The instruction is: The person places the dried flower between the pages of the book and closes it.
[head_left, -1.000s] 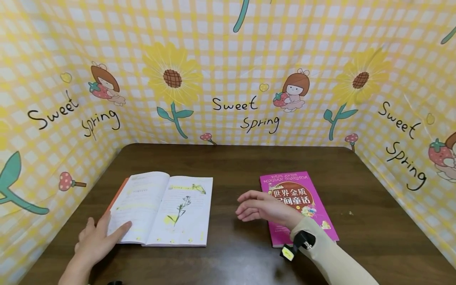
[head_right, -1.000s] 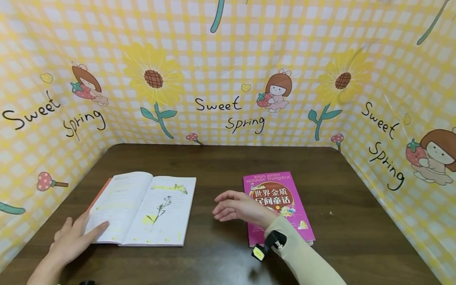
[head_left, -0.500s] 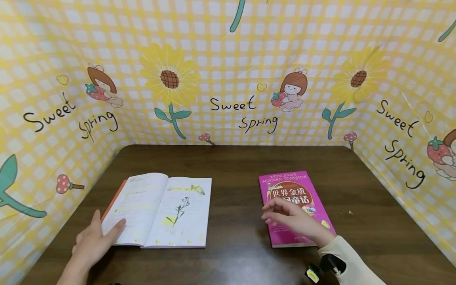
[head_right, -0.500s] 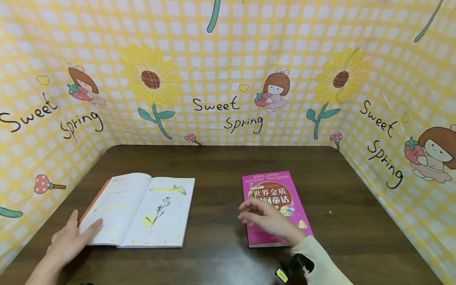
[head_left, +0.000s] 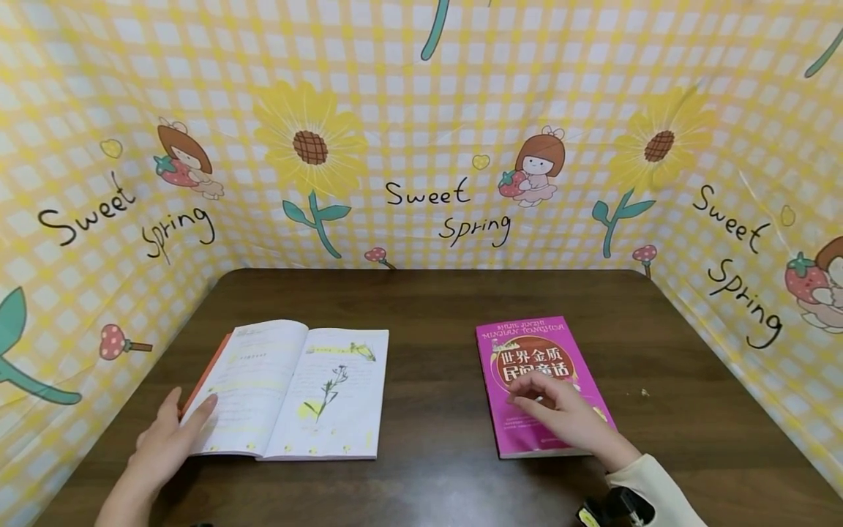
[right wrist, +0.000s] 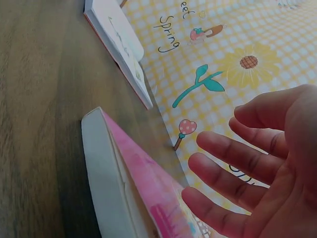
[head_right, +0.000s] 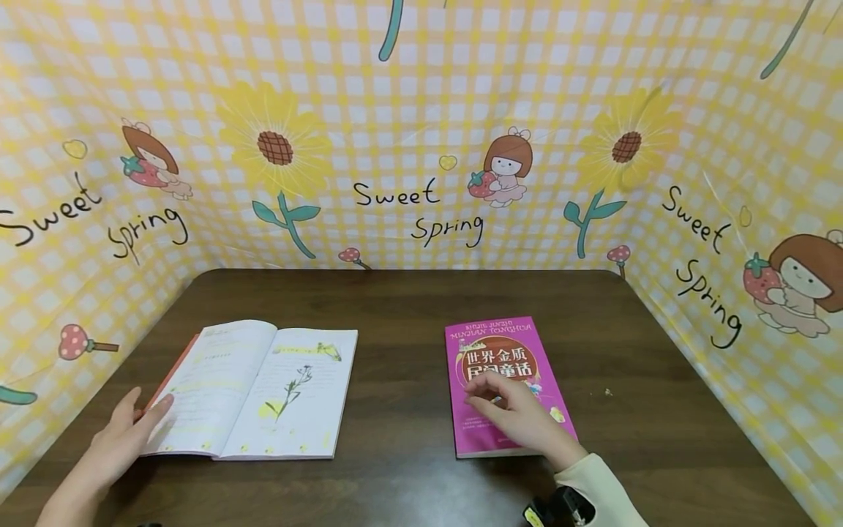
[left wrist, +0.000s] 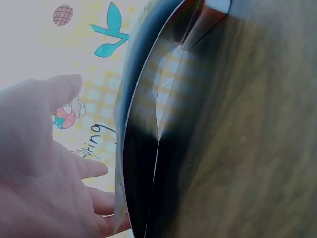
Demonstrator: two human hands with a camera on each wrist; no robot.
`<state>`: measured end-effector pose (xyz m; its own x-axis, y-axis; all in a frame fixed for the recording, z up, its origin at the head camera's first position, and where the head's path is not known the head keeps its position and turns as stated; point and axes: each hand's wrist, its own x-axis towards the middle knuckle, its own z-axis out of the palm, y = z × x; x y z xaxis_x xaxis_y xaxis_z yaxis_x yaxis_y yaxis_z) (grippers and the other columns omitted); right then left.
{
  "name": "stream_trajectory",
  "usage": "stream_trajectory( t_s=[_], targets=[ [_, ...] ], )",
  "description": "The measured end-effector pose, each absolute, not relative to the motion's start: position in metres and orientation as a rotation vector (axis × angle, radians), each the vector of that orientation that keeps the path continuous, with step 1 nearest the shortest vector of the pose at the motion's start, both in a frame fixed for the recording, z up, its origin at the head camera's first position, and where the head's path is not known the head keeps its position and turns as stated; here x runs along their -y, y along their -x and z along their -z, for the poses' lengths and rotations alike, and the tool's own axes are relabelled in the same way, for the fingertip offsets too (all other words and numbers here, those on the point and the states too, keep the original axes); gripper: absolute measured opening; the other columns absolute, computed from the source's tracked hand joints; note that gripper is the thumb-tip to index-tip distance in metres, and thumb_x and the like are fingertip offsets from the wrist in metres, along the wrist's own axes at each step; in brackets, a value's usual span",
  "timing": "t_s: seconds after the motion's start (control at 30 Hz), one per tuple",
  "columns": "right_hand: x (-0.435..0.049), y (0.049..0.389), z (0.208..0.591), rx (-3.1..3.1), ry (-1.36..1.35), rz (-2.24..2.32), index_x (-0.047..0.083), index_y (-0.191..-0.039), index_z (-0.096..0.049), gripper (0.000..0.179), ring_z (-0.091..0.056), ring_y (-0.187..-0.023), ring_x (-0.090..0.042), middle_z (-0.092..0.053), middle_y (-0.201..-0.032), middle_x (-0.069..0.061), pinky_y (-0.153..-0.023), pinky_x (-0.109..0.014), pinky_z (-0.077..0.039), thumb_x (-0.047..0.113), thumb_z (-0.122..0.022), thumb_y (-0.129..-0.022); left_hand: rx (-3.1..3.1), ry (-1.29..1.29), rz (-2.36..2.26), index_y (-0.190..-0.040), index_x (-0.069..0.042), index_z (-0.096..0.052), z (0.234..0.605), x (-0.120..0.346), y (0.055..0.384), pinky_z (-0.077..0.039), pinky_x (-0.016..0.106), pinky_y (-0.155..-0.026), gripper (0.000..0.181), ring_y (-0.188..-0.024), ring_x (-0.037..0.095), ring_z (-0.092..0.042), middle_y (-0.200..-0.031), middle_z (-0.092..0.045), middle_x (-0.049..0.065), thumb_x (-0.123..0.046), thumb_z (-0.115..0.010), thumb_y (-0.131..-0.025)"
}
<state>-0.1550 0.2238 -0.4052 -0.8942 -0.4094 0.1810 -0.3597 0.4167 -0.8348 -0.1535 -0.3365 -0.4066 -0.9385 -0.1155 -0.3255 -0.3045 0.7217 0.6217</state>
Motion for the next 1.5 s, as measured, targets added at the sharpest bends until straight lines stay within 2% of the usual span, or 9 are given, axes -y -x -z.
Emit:
stream_trajectory(
  t_s=[0.2,0.37,0.57,0.8,0.93,1.03,1.17,1.37,1.5],
  targets=[
    [-0.226,0.157,0.407,-2.6,0.673,1.494,0.001,-0.113,-0.065,0.019,-0.063,-0.098,-0.011,-0.069,-0.105,-0.004,-0.086,-0.027,-0.052,0.014,-0.063,-0.099,-2.681,0.098,-1.016,-0.148,0.008,0.024,0.412,0.339,0.151,-0.015,0.086,-0.088,0.109,-0.124,0.078,-0.002,-0.147,0.002,0.05,-0.054,-0.052,-0.099],
    [-0.225,0.159,0.408,-2.577,0.641,1.468,0.002,-0.114,-0.065,0.02,-0.063,-0.098,-0.013,-0.069,-0.105,-0.005,-0.086,-0.027,-0.051,0.016,-0.063,-0.099,-2.902,-0.189,-0.903,-0.153,0.011,0.003,0.429,0.345,0.146,-0.029,0.083,-0.078,0.126,-0.12,0.073,-0.027,-0.144,-0.02,0.05,-0.034,-0.086,-0.077],
    [-0.227,0.16,0.409,-2.584,0.613,1.451,0.004,-0.114,-0.065,0.02,-0.063,-0.098,-0.014,-0.069,-0.105,-0.004,-0.086,-0.027,-0.051,0.017,-0.063,-0.099,-3.036,-0.269,-0.909,-0.152,0.011,-0.016,0.435,0.348,0.145,-0.029,0.077,-0.081,0.112,-0.115,0.067,-0.038,-0.141,-0.034,0.045,-0.031,-0.087,-0.076],
    [-0.228,0.159,0.412,-2.617,0.639,1.464,0.003,-0.113,-0.065,0.019,-0.063,-0.098,-0.011,-0.069,-0.105,-0.004,-0.085,-0.027,-0.051,0.015,-0.063,-0.099,-3.308,-0.198,-0.858,-0.154,0.003,-0.02,0.419,0.338,0.134,-0.021,0.089,-0.074,0.128,-0.121,0.079,-0.014,-0.147,-0.008,0.049,-0.027,-0.098,-0.056],
    [-0.228,0.157,0.411,-2.629,0.663,1.475,0.002,-0.112,-0.065,0.018,-0.063,-0.097,-0.01,-0.069,-0.103,-0.004,-0.083,-0.028,-0.052,0.014,-0.064,-0.099,-3.439,-0.272,-0.902,-0.157,-0.005,-0.019,0.409,0.327,0.128,-0.03,0.082,-0.073,0.139,-0.124,0.072,-0.019,-0.151,-0.006,0.041,-0.012,-0.101,-0.045],
    [-0.229,0.155,0.409,-2.62,0.659,1.479,0.003,-0.111,-0.065,0.017,-0.062,-0.095,-0.011,-0.068,-0.101,-0.002,-0.082,-0.028,-0.052,0.015,-0.064,-0.099,-3.474,-0.425,-1.024,-0.158,-0.006,-0.018,0.406,0.322,0.126,-0.029,0.08,-0.081,0.136,-0.129,0.065,-0.018,-0.151,-0.009,0.039,-0.039,-0.1,-0.054],
    [-0.229,0.154,0.408,-2.609,0.646,1.479,0.004,-0.11,-0.065,0.017,-0.061,-0.095,-0.011,-0.067,-0.101,-0.001,-0.081,-0.028,-0.051,0.016,-0.063,-0.099,-3.538,-0.68,-1.144,-0.154,0.0,-0.028,0.404,0.317,0.124,-0.021,0.071,-0.105,0.123,-0.14,0.049,-0.015,-0.149,-0.017,0.039,-0.081,-0.064,-0.068],
    [-0.228,0.153,0.409,-2.692,0.719,1.424,0.005,-0.109,-0.066,0.013,-0.063,-0.094,-0.011,-0.069,-0.1,-0.001,-0.08,-0.029,-0.053,0.012,-0.065,-0.098,-3.523,-0.893,-1.388,-0.14,0.008,-0.047,0.397,0.302,0.122,-0.019,0.015,-0.105,0.099,-0.144,0.017,-0.021,-0.153,-0.031,0.02,-0.07,-0.062,-0.082],
    [-0.221,0.15,0.411,-2.778,0.864,1.307,0.008,-0.107,-0.065,0.012,-0.065,-0.097,-0.012,-0.07,-0.101,-0.001,-0.083,-0.035,-0.055,0.007,-0.066,-0.095,-3.613,-0.946,-1.527,-0.122,0.013,-0.059,0.391,0.287,0.124,-0.028,0.016,-0.105,0.078,-0.14,0.018,-0.031,-0.149,-0.04,0.015,-0.058,-0.061,-0.091]
  ],
)
